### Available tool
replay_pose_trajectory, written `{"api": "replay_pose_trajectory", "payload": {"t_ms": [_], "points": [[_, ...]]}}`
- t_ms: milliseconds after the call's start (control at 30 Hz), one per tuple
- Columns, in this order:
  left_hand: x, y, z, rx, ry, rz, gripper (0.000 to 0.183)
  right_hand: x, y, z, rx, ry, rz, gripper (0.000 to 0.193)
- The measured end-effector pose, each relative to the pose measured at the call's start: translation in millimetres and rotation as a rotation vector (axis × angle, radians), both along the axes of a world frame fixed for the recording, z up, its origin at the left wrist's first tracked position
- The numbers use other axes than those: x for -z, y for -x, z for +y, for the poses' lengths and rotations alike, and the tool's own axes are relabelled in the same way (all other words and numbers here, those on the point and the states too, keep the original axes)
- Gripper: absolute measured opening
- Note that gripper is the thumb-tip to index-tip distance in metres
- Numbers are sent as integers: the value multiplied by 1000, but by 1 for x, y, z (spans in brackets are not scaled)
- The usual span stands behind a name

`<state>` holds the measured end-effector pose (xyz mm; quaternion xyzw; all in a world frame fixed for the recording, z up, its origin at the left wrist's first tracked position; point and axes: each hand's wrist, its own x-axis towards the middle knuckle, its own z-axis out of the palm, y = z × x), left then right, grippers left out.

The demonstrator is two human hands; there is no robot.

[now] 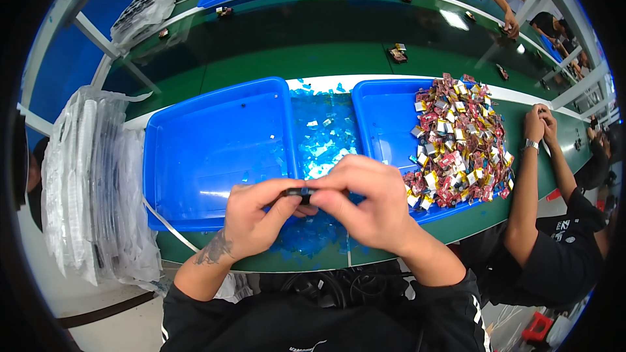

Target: Assembling small electronic components into casings on an industrial workbench at an assembly line.

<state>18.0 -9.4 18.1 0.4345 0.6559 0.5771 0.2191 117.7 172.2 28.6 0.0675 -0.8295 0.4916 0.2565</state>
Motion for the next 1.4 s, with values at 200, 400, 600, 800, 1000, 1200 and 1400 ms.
{"api": "replay_pose_trajectory", "payload": {"t_ms": [200, 400, 600, 800, 1000, 1200, 1400], "points": [[4, 2, 11, 111, 25, -700, 34, 14, 0, 4, -65, 853, -382, 14], [2, 3, 16, 136, 43, -857, 19, 9, -3, -5, 18, 567, -293, 24], [15, 11, 7, -126, -160, -775, 17, -15, -44, 57, 453, -212, -208, 14], [16, 21, 8, -102, -184, -1019, 10, -40, -78, 149, 765, -522, -475, 10], [9, 18, 12, -240, -206, -1029, 20, -18, -63, 161, 367, -713, -433, 11], [12, 25, 9, -140, -242, -1135, 25, -23, -56, 157, 422, -850, -230, 8], [3, 16, 14, -130, -187, -936, 25, -10, -63, 134, 610, 25, -145, 13]]}}
